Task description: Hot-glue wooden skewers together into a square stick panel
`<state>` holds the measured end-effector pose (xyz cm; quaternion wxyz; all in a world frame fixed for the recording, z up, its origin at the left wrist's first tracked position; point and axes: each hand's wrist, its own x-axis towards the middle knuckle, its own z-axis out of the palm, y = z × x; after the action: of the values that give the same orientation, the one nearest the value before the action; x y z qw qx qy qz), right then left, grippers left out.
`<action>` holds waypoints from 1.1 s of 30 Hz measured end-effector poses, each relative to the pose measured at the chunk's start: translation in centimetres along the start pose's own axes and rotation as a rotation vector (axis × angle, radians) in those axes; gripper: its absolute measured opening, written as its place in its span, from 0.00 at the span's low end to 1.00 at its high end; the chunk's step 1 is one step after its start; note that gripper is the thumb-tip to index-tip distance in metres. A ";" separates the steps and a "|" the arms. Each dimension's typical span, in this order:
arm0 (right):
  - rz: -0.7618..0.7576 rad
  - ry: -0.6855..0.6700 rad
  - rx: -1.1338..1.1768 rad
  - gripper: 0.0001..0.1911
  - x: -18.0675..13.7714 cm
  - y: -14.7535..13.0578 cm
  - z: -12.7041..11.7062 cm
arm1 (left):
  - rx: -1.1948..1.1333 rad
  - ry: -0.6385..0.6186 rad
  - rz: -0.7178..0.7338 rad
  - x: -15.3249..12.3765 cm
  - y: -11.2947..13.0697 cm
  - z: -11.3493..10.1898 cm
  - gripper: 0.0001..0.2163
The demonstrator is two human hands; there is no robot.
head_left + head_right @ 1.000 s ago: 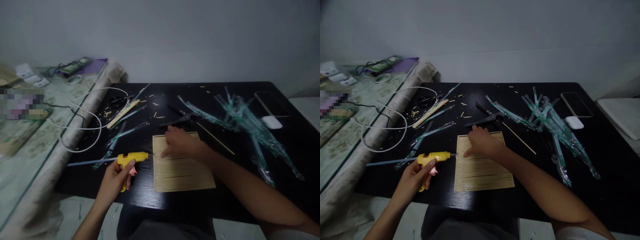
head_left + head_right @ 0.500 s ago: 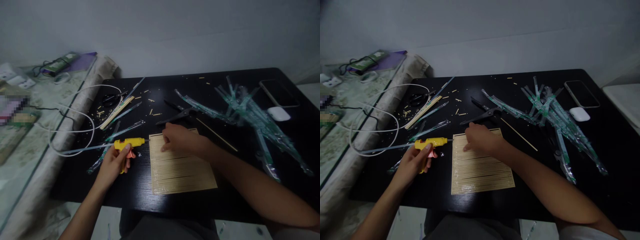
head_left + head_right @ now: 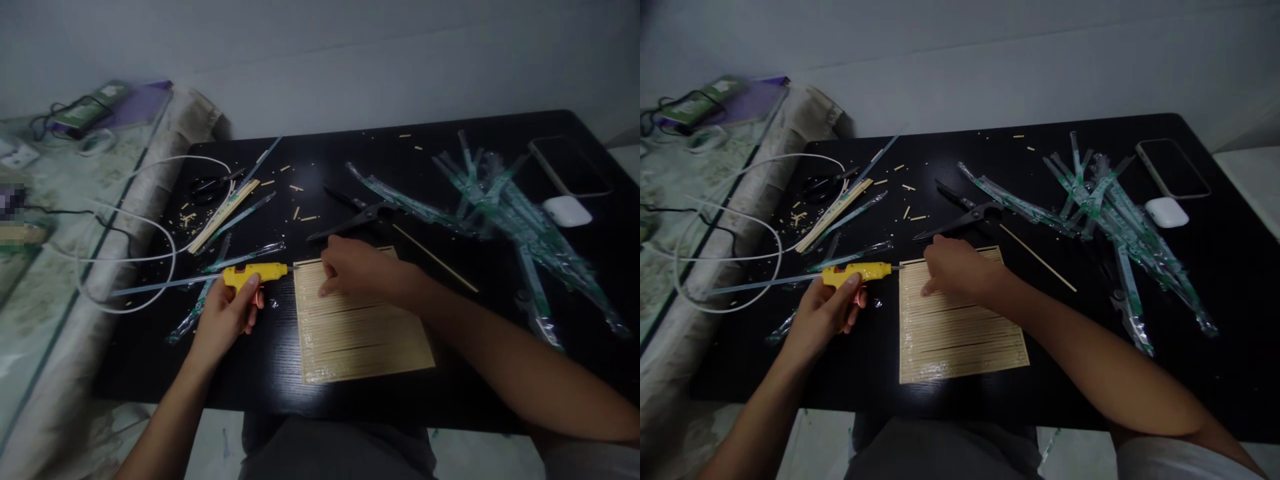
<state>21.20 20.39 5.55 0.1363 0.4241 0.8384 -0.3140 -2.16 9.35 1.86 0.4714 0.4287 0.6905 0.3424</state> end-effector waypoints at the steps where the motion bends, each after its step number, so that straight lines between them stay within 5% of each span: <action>1: -0.003 0.005 0.000 0.17 0.1 0.1 0.1 | -0.001 -0.002 -0.001 0.0 0.0 0.0 0.22; 33: -0.017 0.026 0.006 0.16 -0.2 0.2 0.3 | 0.035 0.002 -0.070 -2.4 0.5 0.2 0.19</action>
<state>21.46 20.20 5.35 0.1214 0.4214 0.8429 -0.3119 -1.38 7.38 3.12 0.4747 0.4119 0.7117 0.3139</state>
